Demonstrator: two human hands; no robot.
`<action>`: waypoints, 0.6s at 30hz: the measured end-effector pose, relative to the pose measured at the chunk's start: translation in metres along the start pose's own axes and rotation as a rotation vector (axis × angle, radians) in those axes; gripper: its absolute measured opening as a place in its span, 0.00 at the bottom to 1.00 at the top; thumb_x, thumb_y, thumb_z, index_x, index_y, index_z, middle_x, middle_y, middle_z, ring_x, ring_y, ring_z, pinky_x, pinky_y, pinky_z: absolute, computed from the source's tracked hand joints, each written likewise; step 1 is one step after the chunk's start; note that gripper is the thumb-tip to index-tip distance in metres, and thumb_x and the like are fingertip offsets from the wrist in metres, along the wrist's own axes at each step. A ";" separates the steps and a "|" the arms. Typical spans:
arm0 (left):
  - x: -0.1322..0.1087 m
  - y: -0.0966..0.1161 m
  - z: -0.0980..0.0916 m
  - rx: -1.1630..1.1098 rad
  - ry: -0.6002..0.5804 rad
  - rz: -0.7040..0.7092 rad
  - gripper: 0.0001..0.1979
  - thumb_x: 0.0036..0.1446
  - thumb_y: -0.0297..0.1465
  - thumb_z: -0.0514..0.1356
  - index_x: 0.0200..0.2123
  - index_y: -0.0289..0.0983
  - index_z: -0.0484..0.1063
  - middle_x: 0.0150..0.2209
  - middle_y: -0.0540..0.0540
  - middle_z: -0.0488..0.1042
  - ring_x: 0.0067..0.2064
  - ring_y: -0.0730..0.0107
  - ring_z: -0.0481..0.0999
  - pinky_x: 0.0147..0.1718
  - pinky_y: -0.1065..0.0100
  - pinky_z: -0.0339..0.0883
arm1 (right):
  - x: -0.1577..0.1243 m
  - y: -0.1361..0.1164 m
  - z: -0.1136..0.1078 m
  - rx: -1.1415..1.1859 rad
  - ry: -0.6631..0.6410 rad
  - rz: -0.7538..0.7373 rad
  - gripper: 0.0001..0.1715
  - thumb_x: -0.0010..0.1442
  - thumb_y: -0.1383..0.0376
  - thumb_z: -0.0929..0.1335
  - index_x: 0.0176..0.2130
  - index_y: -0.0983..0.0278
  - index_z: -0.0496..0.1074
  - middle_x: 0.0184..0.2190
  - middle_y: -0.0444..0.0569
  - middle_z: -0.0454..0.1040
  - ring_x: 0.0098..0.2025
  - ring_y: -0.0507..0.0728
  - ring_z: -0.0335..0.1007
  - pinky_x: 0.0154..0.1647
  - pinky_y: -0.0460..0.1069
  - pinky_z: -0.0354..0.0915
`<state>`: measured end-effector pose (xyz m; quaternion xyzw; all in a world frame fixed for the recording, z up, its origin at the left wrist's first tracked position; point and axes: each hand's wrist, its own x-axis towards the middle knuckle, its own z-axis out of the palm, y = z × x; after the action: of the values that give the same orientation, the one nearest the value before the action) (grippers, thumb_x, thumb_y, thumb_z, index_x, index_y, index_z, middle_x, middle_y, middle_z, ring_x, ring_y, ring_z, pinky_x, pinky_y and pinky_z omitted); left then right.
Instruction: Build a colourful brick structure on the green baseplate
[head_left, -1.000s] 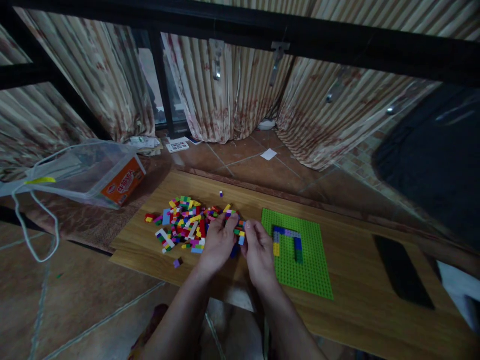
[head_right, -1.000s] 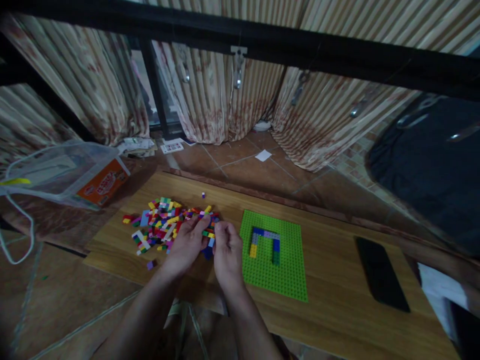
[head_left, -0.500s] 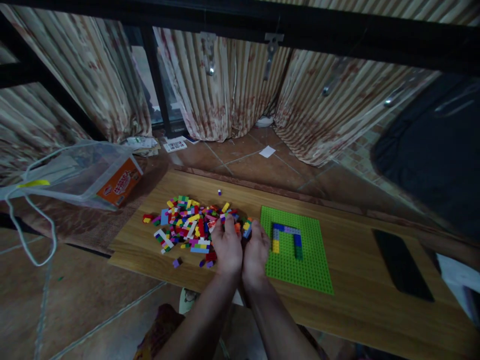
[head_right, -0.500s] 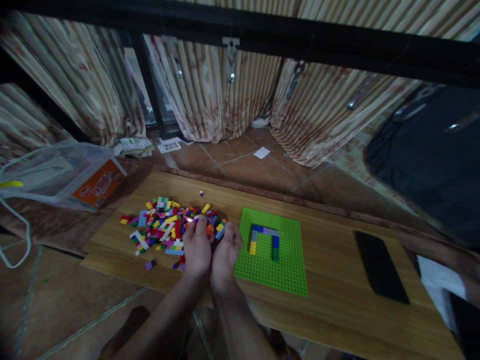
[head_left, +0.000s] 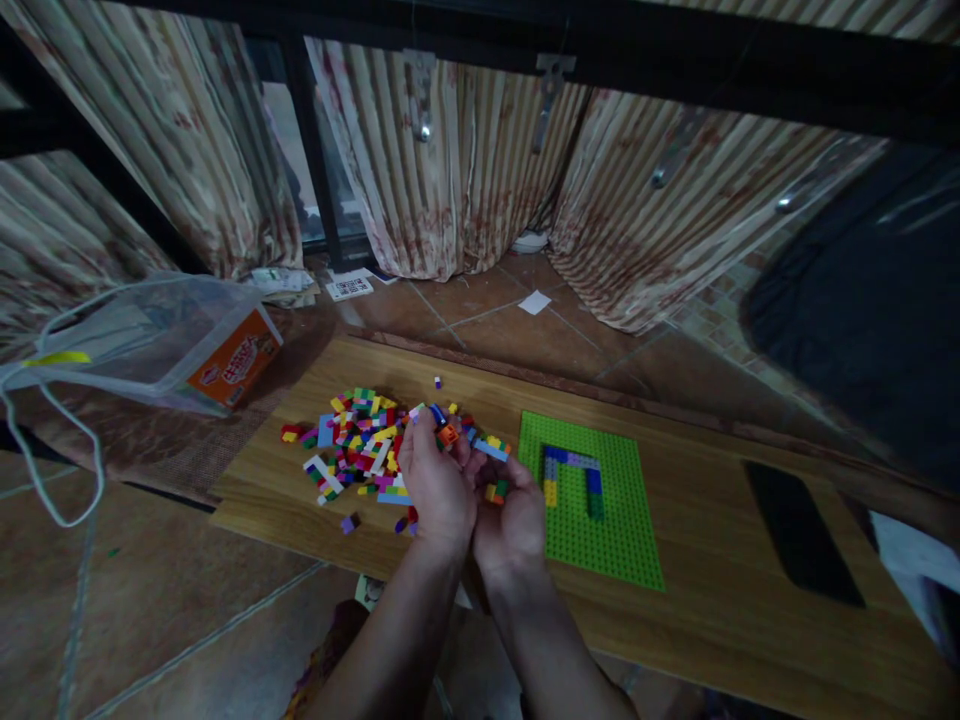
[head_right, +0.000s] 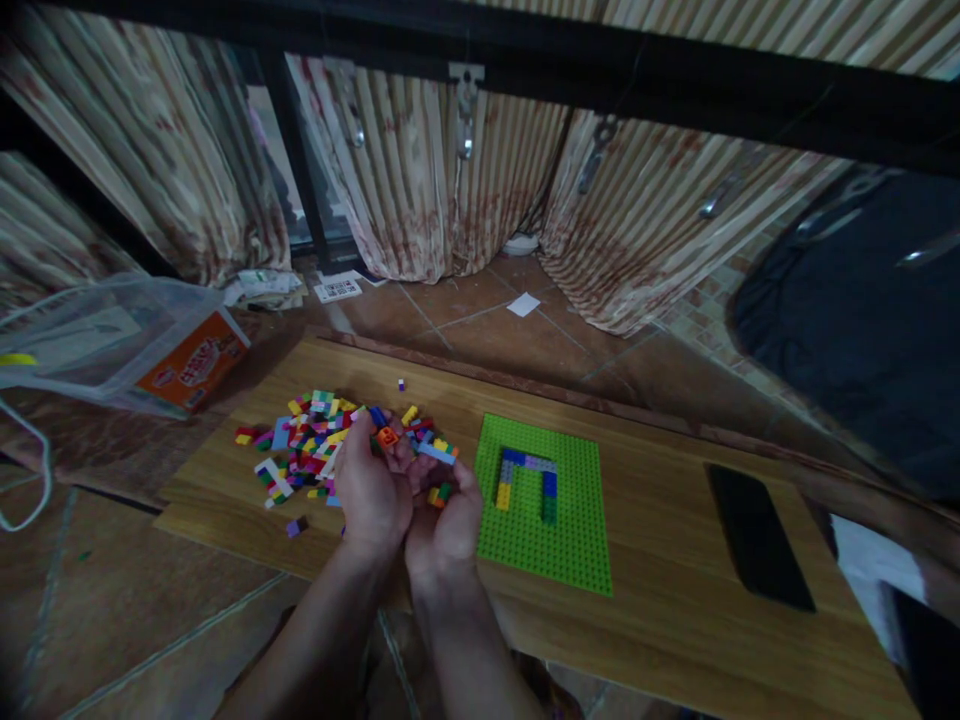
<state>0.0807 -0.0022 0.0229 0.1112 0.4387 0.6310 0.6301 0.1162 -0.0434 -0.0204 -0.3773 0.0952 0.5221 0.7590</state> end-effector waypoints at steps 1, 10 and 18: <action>0.003 0.004 0.000 -0.015 0.012 0.005 0.13 0.55 0.41 0.59 0.30 0.36 0.67 0.23 0.55 0.67 0.19 0.82 0.63 0.18 0.78 0.55 | -0.001 -0.003 0.003 0.034 -0.005 0.034 0.07 0.55 0.67 0.66 0.26 0.61 0.71 0.23 0.43 0.76 0.29 0.52 0.74 0.33 0.47 0.73; 0.034 0.027 -0.022 0.110 0.002 0.072 0.14 0.50 0.41 0.62 0.27 0.36 0.65 0.23 0.55 0.67 0.19 0.83 0.61 0.18 0.77 0.53 | 0.008 -0.008 0.009 -0.385 0.013 -0.046 0.08 0.44 0.66 0.73 0.29 0.65 0.74 0.24 0.41 0.75 0.20 0.46 0.62 0.16 0.40 0.56; 0.036 0.029 -0.026 0.191 0.044 0.008 0.16 0.46 0.42 0.64 0.29 0.37 0.66 0.26 0.54 0.70 0.22 0.80 0.66 0.21 0.76 0.58 | 0.022 -0.019 0.001 -0.605 -0.004 -0.353 0.13 0.43 0.59 0.73 0.30 0.63 0.73 0.24 0.41 0.72 0.21 0.47 0.56 0.20 0.43 0.49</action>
<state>0.0354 0.0243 0.0129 0.1589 0.5102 0.5908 0.6045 0.1415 -0.0301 -0.0225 -0.5946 -0.1319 0.3882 0.6916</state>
